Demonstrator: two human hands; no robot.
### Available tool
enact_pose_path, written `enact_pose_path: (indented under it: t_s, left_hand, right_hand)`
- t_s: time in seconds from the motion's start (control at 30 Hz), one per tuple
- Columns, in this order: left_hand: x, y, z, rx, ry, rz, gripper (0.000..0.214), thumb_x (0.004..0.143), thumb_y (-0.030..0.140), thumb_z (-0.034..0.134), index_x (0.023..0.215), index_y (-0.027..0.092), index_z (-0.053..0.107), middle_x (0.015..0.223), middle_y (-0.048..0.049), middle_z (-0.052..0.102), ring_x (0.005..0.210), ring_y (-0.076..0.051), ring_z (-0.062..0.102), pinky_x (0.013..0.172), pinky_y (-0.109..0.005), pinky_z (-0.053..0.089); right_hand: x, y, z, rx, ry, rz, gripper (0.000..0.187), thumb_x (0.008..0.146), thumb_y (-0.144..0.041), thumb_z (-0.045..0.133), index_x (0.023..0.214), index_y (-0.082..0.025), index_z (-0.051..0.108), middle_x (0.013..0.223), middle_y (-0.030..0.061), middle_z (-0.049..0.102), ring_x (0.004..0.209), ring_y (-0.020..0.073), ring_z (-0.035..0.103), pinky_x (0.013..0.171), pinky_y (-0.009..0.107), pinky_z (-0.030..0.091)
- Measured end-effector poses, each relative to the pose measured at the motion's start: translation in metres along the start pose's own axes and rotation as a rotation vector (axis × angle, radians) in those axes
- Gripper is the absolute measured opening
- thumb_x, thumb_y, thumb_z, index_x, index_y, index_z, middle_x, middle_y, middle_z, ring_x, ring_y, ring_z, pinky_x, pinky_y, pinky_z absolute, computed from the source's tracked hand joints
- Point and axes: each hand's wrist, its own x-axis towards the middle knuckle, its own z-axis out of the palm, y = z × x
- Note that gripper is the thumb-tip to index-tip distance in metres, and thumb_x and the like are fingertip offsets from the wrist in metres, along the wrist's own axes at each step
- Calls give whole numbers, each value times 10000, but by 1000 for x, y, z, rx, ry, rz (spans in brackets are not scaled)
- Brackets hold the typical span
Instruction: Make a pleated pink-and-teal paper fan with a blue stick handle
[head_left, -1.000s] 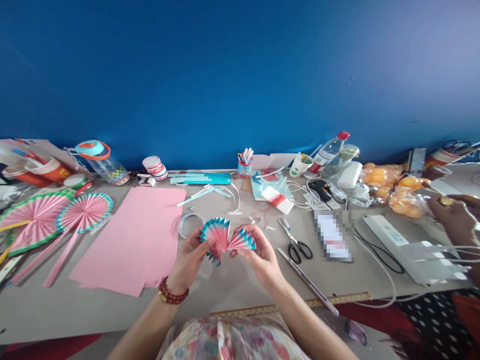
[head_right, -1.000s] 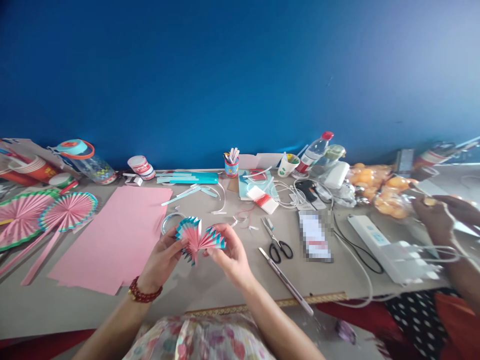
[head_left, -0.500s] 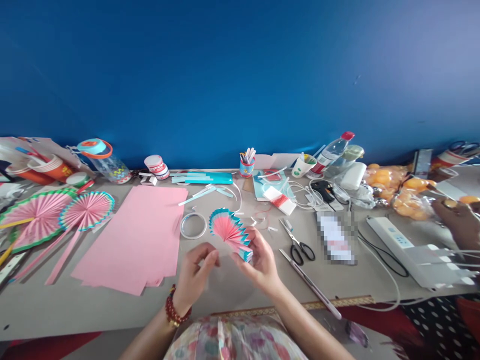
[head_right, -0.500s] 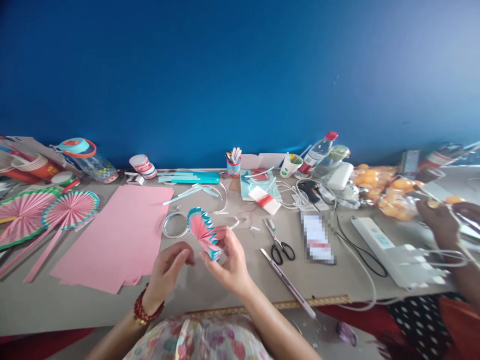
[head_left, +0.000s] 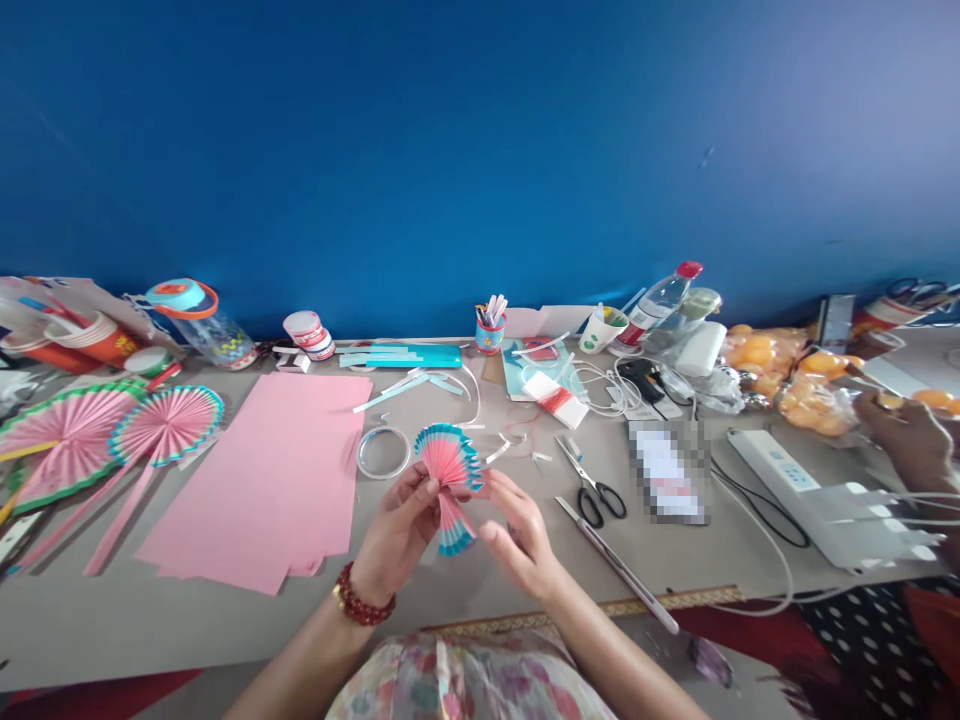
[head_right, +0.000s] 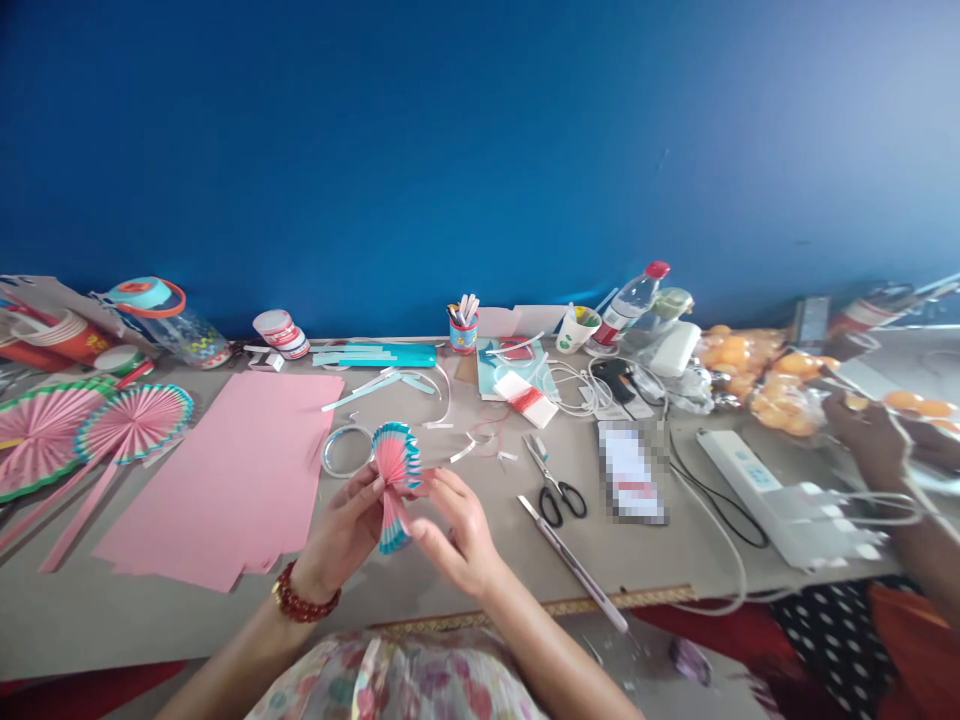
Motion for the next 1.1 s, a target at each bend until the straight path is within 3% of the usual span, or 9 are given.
enact_pose_path:
  t_s: [0.13, 0.27, 0.43, 0.57, 0.7, 0.8, 0.97, 1.1]
  left_hand:
    - [-1, 1, -2, 43, -86, -78, 320, 817, 309, 771, 1089, 175, 670, 1069, -75, 707, 964, -183, 675, 833, -281, 529]
    - [-4, 3, -3, 86, -98, -99, 353, 805, 315, 782, 1114, 182, 672, 1059, -81, 717, 997, -208, 678, 846, -298, 527]
    - [-7, 6, -3, 235, -24, -17, 298, 792, 282, 789, 1058, 186, 696, 966, -51, 741, 881, -161, 683, 793, -253, 521]
    - [-10, 9, 1, 390, -5, 54, 358, 825, 340, 746, 1131, 174, 667, 992, -73, 755, 925, -197, 689, 856, -301, 524]
    - [-13, 8, 1, 510, 8, 94, 648, 877, 384, 672, 1438, 184, 417, 945, -67, 763, 908, -210, 699, 883, -354, 528]
    - [-15, 4, -3, 661, 39, 181, 767, 920, 395, 602, 1542, 197, 199, 917, -46, 756, 891, -202, 697, 846, -351, 535]
    - [-19, 2, -5, 1054, 95, 357, 727, 970, 366, 509, 1563, 196, 126, 888, -32, 742, 801, -183, 692, 750, -305, 524]
    - [-24, 5, 1, 1221, 84, 452, 686, 990, 319, 448, 1568, 196, 100, 905, -34, 740, 771, -164, 699, 732, -279, 538]
  right_hand:
    - [8, -3, -1, -9, 13, 68, 235, 981, -269, 519, 1167, -276, 663, 988, 53, 717, 934, 208, 655, 831, 331, 509]
    - [13, -6, -2, -123, -16, 35, 253, 944, -242, 592, 1187, -271, 659, 897, 38, 690, 805, 177, 635, 751, 303, 514]
    - [19, -10, -8, -352, -68, -146, 267, 950, -191, 554, 1183, -261, 664, 1018, 67, 712, 921, 202, 644, 805, 337, 513]
    - [22, -9, -10, -457, -110, -236, 311, 951, -148, 529, 1225, -246, 639, 1090, 69, 724, 921, 207, 646, 812, 355, 513]
    - [21, -6, -10, -534, -154, -222, 248, 964, -195, 537, 1179, -250, 650, 1101, 65, 725, 946, 224, 626, 816, 367, 512]
    - [22, -6, -11, -565, -160, -232, 188, 979, -189, 511, 1056, -221, 680, 1014, 64, 737, 944, 210, 632, 825, 349, 517]
    - [24, -8, -12, -627, -210, -276, 179, 991, -192, 500, 956, -198, 675, 888, 57, 723, 918, 190, 644, 842, 322, 520]
    - [23, -7, -10, -677, -227, -243, 151, 984, -220, 531, 897, -182, 649, 858, 55, 711, 893, 187, 652, 835, 314, 512]
